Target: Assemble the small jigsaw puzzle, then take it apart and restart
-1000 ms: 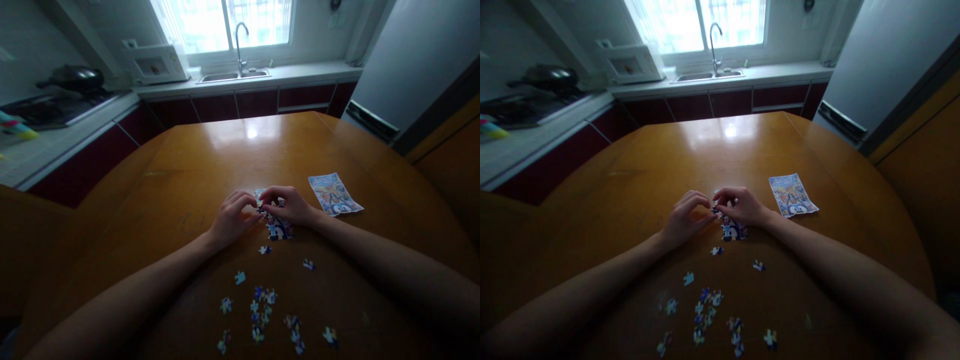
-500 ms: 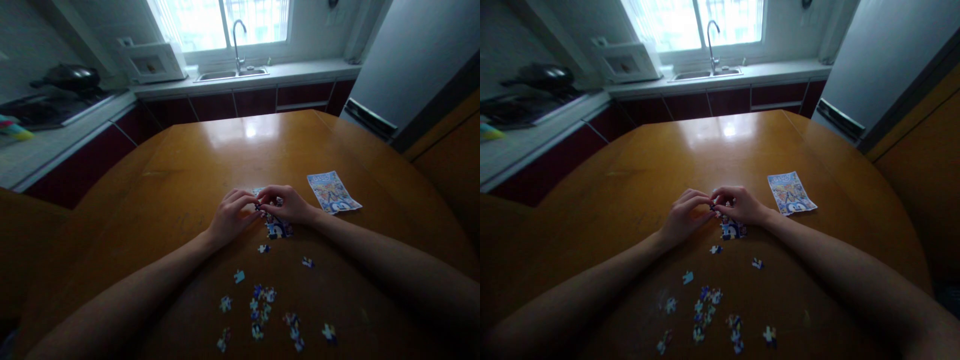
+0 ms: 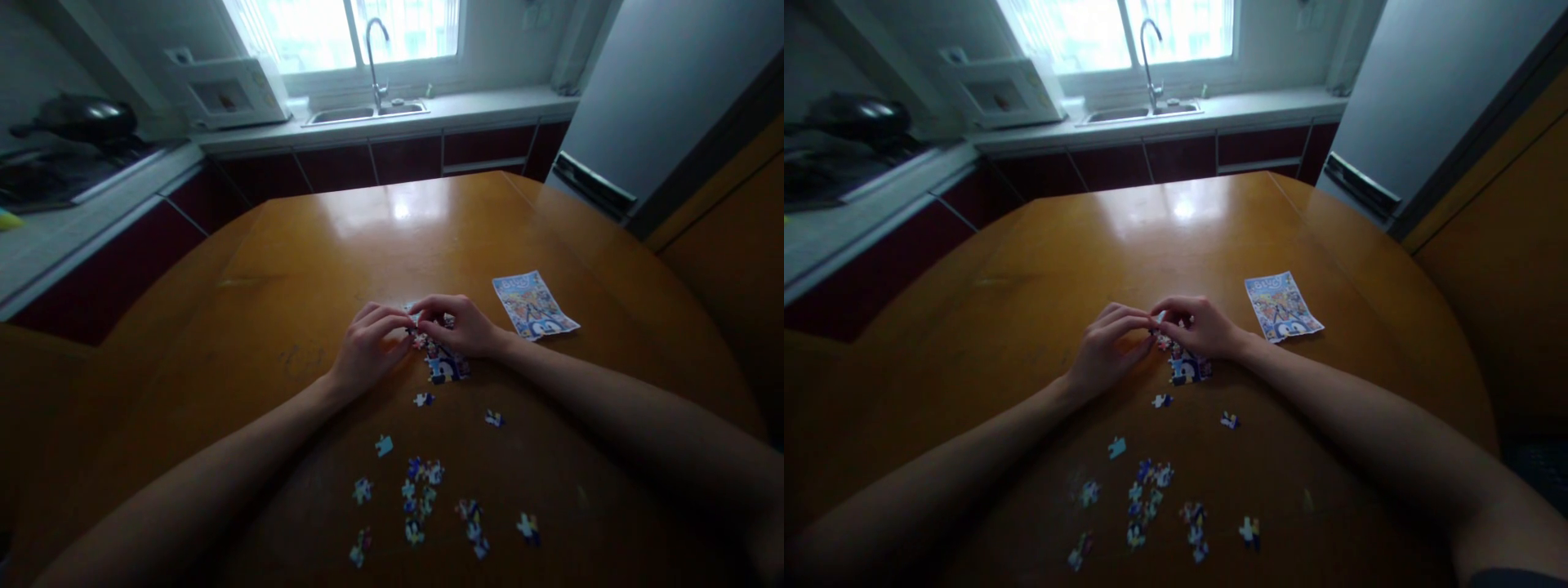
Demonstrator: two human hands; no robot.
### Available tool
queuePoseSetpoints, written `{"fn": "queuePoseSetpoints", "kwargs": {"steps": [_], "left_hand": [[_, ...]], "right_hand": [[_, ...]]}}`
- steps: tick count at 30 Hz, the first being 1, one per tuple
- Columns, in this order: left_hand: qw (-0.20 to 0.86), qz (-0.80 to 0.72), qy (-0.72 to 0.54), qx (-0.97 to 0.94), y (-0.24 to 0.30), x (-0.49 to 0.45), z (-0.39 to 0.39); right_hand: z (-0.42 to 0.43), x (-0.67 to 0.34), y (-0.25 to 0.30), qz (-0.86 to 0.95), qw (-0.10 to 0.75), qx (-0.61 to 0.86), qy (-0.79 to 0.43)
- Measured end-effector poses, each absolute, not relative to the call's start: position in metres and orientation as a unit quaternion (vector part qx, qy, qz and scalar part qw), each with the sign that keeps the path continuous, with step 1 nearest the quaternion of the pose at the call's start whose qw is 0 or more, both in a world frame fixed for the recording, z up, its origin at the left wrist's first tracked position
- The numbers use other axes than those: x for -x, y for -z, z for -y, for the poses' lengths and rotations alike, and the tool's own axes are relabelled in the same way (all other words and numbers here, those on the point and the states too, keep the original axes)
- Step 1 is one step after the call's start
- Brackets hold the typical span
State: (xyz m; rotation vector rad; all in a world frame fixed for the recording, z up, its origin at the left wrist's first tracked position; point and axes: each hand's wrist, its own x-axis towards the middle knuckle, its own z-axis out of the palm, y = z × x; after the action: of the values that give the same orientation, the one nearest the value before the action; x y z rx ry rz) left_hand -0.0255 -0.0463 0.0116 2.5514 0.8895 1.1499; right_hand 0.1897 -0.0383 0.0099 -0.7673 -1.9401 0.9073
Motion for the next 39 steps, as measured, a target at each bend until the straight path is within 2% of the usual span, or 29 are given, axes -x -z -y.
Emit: {"fn": "queuePoseSetpoints", "kwargs": {"steps": [8, 19, 22, 29, 34, 39], "left_hand": [[0.111, -0.298, -0.389, -0.864, -0.013, 0.025, 0.048], [0.134, -0.285, -0.372, -0.873, -0.013, 0.026, 0.051], [0.178, -0.242, -0.325, -0.897, -0.022, 0.024, 0.063], [0.249, -0.11, -0.11, -0.956, -0.037, 0.018, 0.088], [0.247, -0.117, -0.099, -0.957, -0.046, 0.017, 0.09], [0.231, -0.133, -0.085, -0.96, -0.054, 0.006, 0.128]], "right_hand": [[0.031, -0.189, 0.001, 0.734, 0.454, 0.409, -0.296], [0.028, -0.19, 0.003, 0.72, 0.481, 0.409, -0.287], [0.027, -0.19, 0.003, 0.718, 0.482, 0.411, -0.288], [0.027, -0.189, 0.005, 0.718, 0.479, 0.41, -0.296], [0.027, -0.188, 0.007, 0.722, 0.476, 0.406, -0.294], [0.026, -0.189, 0.007, 0.724, 0.477, 0.401, -0.296]]}}
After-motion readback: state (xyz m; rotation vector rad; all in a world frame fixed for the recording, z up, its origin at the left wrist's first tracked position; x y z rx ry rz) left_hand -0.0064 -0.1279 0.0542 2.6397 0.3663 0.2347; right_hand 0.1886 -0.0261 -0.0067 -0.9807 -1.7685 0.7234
